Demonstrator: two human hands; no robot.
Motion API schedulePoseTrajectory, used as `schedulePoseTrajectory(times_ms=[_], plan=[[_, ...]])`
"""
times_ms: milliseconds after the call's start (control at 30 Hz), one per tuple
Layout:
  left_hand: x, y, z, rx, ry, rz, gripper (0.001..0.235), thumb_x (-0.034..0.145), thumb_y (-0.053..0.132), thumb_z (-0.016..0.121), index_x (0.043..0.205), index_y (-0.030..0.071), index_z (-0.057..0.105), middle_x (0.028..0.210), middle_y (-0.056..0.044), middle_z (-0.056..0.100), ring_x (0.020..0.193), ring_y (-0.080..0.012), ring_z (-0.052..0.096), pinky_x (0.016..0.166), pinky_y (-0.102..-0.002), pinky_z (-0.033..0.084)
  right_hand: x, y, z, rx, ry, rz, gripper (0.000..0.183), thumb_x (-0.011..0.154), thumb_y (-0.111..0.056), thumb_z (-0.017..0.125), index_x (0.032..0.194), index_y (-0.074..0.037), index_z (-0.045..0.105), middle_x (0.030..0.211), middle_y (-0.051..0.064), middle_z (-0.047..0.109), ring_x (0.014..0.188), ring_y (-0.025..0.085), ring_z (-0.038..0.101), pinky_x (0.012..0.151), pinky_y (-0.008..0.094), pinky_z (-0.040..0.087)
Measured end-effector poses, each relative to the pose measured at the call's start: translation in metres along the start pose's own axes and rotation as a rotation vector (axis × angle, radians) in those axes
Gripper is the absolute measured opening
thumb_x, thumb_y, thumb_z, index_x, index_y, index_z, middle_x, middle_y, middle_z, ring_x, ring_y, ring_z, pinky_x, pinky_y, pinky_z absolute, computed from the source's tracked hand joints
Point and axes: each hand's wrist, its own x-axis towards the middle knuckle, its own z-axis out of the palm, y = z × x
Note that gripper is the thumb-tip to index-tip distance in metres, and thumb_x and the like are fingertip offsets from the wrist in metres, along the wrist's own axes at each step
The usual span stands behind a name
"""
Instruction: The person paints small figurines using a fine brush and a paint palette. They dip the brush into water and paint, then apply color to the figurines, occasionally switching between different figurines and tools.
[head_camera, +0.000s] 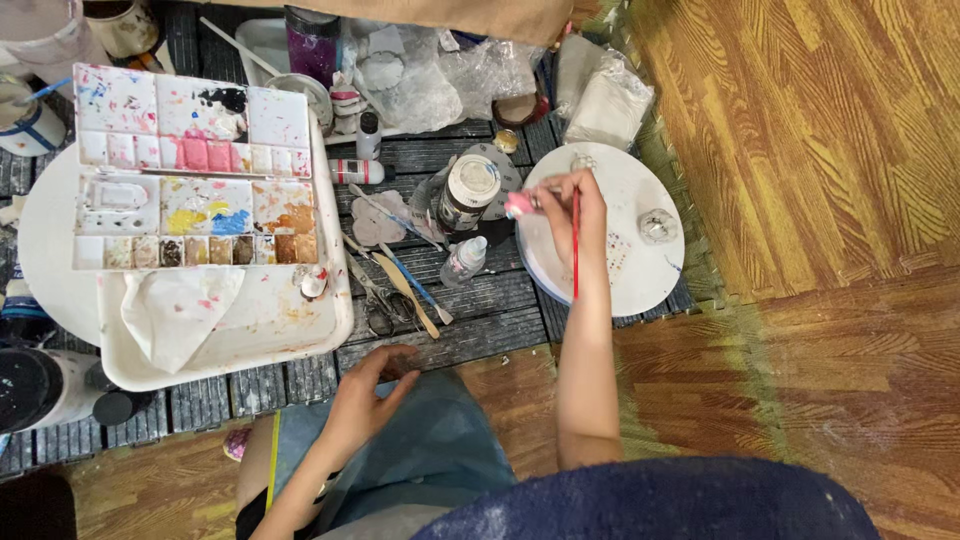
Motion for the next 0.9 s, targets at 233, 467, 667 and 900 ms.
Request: schedulePoseTrajectory(times_ms=[233, 467, 667, 900], plan=[[0.001, 0.001, -0.003, -0.029, -0.018, 0.006, 0.036, 0.086, 0.010, 0.076, 0.120, 0.007, 0.066, 0.102, -0.010, 0.075, 0.084, -0.0176, 0.077, 0.061, -0.032, 0.063, 0.049, 0.031, 0.034, 0.141, -0.049, 0.011, 0.028, 0.101, 0.004, 0.061, 0.097, -0.011, 0.038, 0.105, 0.007, 0.063, 0.095, 0.011, 0.064, 0.081, 0.029, 0.063], [0.002, -0.006, -0.004, -0.037, -0.018, 0.018, 0.036, 0.087, 0.010, 0.076, 0.121, 0.007, 0.066, 0.097, -0.010, 0.074, 0.082, -0.0170, 0.077, 0.064, -0.031, 0.063, 0.058, 0.052, 0.038, 0.119, -0.038, -0.008, 0.027, 0.102, 0.005, 0.062, 0.098, -0.009, 0.040, 0.105, 0.006, 0.064, 0.093, 0.009, 0.061, 0.080, 0.025, 0.056], [0.001, -0.012, -0.002, -0.028, 0.020, 0.086, 0.036, 0.085, 0.009, 0.077, 0.119, 0.005, 0.066, 0.093, -0.011, 0.074, 0.079, -0.0173, 0.076, 0.065, -0.032, 0.061, 0.057, 0.071, 0.037, 0.064, 0.011, -0.064, 0.027, 0.100, 0.008, 0.061, 0.097, -0.008, 0.040, 0.104, 0.006, 0.064, 0.096, 0.010, 0.059, 0.088, 0.024, 0.051], [-0.001, -0.013, -0.002, -0.014, 0.023, 0.127, 0.036, 0.087, 0.010, 0.076, 0.120, 0.005, 0.066, 0.097, -0.011, 0.074, 0.081, -0.0179, 0.077, 0.067, -0.033, 0.062, 0.037, 0.061, 0.043, -0.102, 0.030, -0.099, 0.029, 0.101, 0.007, 0.064, 0.095, -0.006, 0.038, 0.101, 0.008, 0.063, 0.094, 0.010, 0.055, 0.088, 0.023, 0.048]])
